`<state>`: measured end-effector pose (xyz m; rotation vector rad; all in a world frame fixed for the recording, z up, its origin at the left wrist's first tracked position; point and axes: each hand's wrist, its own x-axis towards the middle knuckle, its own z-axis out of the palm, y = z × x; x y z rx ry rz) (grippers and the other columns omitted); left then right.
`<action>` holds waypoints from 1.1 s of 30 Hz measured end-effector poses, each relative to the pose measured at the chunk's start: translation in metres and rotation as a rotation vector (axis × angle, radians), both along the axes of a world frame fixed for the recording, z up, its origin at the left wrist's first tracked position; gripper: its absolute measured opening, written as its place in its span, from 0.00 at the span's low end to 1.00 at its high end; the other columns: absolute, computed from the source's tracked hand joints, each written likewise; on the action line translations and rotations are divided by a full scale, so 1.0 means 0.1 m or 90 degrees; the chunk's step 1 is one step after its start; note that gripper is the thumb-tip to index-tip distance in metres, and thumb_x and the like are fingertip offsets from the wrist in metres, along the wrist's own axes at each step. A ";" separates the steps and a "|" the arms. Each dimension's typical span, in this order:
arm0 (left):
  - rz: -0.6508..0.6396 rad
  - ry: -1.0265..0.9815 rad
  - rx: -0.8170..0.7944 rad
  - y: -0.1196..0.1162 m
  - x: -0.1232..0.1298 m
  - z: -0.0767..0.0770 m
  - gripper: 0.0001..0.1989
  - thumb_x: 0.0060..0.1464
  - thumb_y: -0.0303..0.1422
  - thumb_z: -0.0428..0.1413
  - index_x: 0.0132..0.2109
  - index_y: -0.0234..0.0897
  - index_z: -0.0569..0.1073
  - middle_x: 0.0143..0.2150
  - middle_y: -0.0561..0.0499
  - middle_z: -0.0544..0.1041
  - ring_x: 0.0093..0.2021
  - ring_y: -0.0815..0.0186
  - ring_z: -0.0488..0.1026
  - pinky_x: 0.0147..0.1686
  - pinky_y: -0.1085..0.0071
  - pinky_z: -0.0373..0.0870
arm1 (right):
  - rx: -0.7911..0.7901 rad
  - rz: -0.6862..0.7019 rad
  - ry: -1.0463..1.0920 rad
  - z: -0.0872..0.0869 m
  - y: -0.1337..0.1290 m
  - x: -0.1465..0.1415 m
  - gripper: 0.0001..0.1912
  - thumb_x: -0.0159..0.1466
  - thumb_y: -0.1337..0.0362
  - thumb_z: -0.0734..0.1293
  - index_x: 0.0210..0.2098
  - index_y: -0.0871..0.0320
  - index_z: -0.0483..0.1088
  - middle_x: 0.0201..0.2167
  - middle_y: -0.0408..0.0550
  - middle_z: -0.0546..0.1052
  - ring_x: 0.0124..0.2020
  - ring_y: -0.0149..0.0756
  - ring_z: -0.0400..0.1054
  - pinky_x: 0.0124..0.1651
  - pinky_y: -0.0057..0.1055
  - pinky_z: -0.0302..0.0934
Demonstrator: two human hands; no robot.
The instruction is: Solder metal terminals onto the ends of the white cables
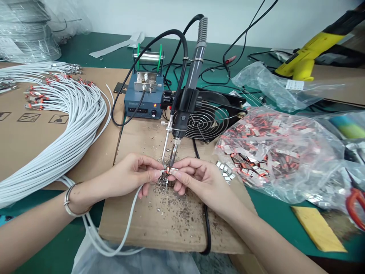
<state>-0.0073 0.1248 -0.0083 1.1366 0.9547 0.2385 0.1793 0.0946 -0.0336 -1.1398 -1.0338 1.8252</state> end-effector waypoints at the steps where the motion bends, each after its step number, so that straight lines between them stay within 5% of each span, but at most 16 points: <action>1: 0.003 -0.002 -0.003 0.00 0.00 0.00 0.10 0.55 0.31 0.51 0.41 0.26 0.66 0.16 0.55 0.65 0.15 0.76 0.62 0.17 0.83 0.59 | 0.000 -0.001 0.000 0.00 0.01 -0.01 0.13 0.54 0.63 0.69 0.33 0.66 0.66 0.25 0.48 0.73 0.20 0.22 0.66 0.23 0.16 0.63; 33: 0.012 -0.012 -0.037 -0.01 -0.01 0.03 0.10 0.55 0.31 0.52 0.40 0.27 0.66 0.16 0.55 0.66 0.15 0.76 0.62 0.17 0.82 0.60 | 0.002 0.009 0.014 0.00 0.01 0.03 0.12 0.54 0.61 0.69 0.33 0.63 0.69 0.27 0.50 0.74 0.15 0.19 0.58 0.16 0.16 0.50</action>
